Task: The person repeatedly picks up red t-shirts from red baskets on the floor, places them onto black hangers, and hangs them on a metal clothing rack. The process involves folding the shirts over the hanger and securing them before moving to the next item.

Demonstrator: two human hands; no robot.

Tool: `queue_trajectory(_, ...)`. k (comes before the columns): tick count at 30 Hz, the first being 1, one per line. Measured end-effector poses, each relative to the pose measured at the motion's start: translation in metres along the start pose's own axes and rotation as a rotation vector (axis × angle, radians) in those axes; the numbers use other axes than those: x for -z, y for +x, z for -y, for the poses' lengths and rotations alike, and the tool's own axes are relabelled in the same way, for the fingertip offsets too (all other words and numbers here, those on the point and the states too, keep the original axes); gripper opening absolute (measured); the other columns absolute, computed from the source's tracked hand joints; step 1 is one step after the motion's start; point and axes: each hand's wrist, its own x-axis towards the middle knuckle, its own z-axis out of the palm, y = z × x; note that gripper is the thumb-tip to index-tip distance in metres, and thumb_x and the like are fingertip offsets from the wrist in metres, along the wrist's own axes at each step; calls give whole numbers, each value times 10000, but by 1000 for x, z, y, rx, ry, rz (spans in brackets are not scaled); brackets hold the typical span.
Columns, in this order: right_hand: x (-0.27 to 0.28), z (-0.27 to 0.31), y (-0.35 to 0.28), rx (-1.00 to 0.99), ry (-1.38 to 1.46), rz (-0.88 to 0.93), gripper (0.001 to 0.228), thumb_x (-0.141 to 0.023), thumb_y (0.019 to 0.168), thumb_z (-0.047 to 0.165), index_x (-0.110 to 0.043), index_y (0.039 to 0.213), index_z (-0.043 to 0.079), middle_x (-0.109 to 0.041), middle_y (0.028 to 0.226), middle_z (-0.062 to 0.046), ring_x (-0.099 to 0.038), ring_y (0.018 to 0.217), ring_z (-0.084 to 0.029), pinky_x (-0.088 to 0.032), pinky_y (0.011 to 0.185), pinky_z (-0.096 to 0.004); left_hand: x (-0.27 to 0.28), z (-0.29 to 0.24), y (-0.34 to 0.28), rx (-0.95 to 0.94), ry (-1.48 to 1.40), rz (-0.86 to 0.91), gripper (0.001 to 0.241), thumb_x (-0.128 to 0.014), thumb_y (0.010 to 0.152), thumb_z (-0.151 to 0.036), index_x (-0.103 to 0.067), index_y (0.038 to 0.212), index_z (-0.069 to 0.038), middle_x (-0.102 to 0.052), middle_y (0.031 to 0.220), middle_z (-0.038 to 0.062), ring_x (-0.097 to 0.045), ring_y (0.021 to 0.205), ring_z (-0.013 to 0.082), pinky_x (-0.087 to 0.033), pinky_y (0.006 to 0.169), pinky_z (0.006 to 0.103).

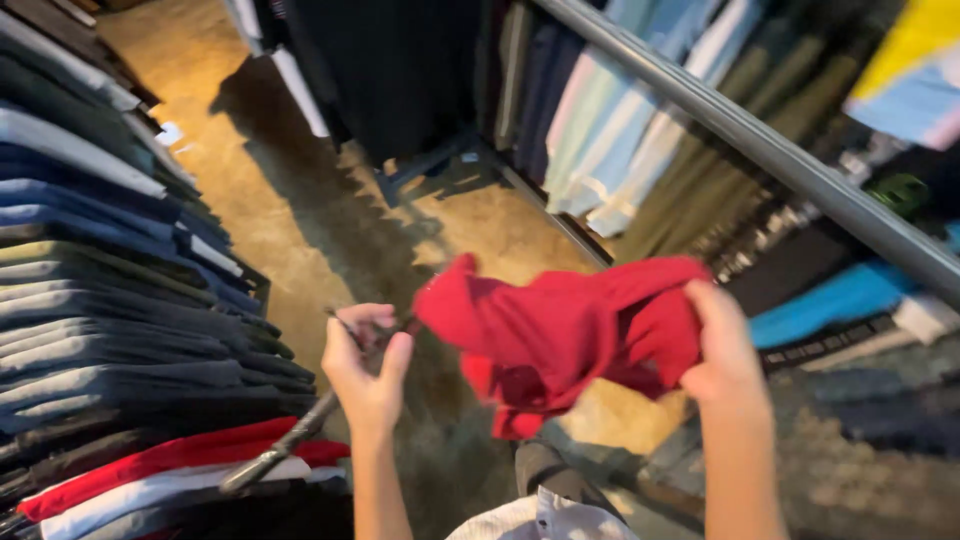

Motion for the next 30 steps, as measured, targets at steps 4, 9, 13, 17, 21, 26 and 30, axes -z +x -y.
queue_trajectory(4, -63, 36, 23, -26, 399, 394, 204, -581, 1010, 168, -690, 1157, 78, -740, 1141, -42, -680, 951, -139, -525, 816, -245, -21, -43, 45, -17, 7, -57, 484, -819, 760, -541, -704, 991, -132, -715, 849, 35, -629, 770, 169, -477, 731, 292)
queue_trajectory(9, -193, 75, 6, -153, 282, 678, 276, -622, 957, 69, -645, 1229, 25, -730, 1041, -95, -666, 777, -114, -498, 625, -214, -78, -63, 100, -168, -26, 398, 277, -861, 717, -247, -691, 872, -92, -717, 797, 6, -644, 691, 193, -517, 675, 289)
queue_trajectory(13, -246, 93, 18, -102, 413, 1215, 403, -612, 936, -10, -551, 1331, -49, -644, 1132, -98, -594, 920, -140, -495, 815, -289, -96, 18, 126, 194, -265, 200, 36, -660, 808, -5, -683, 781, -4, -678, 603, 28, -554, 485, 99, -446, 471, 222)
queue_trajectory(17, -295, 89, 6, 597, -370, 990, 728, -777, 662, -24, -540, 1350, -12, -604, 1260, -112, -607, 1077, -213, -490, 946, -320, -80, 45, 191, 57, -259, 111, 147, -641, 775, 35, -524, 738, -46, -495, 637, -2, -397, 536, 112, -365, 493, 248)
queue_trajectory(21, -355, 12, 10, 1223, -778, 321, 896, -929, 599, 381, -518, 1319, 40, -531, 1274, -170, -525, 1154, -378, -467, 982, -491, -61, 71, 264, -31, -282, 92, 162, -688, 842, 46, -573, 761, -35, -491, 648, -14, -377, 536, 97, -350, 490, 234)
queue_trajectory(26, -453, -14, 35, 1050, -645, 377, 405, -698, 766, 32, -625, 1164, 46, -669, 1176, -108, -670, 996, -302, -524, 867, -359, -19, 132, 347, 47, -250, 135, 83, -657, 871, -16, -613, 802, -32, -560, 635, -18, -435, 541, 91, -387, 509, 231)
queue_trajectory(30, -500, 23, 49, 964, -637, 313, 365, -655, 753, 10, -642, 1117, 32, -717, 923, -93, -645, 745, -259, -512, 727, -349, 14, 198, 406, 361, -406, 59, 55, -619, 911, -33, -669, 907, -8, -629, 729, 24, -555, 607, 103, -455, 568, 230)
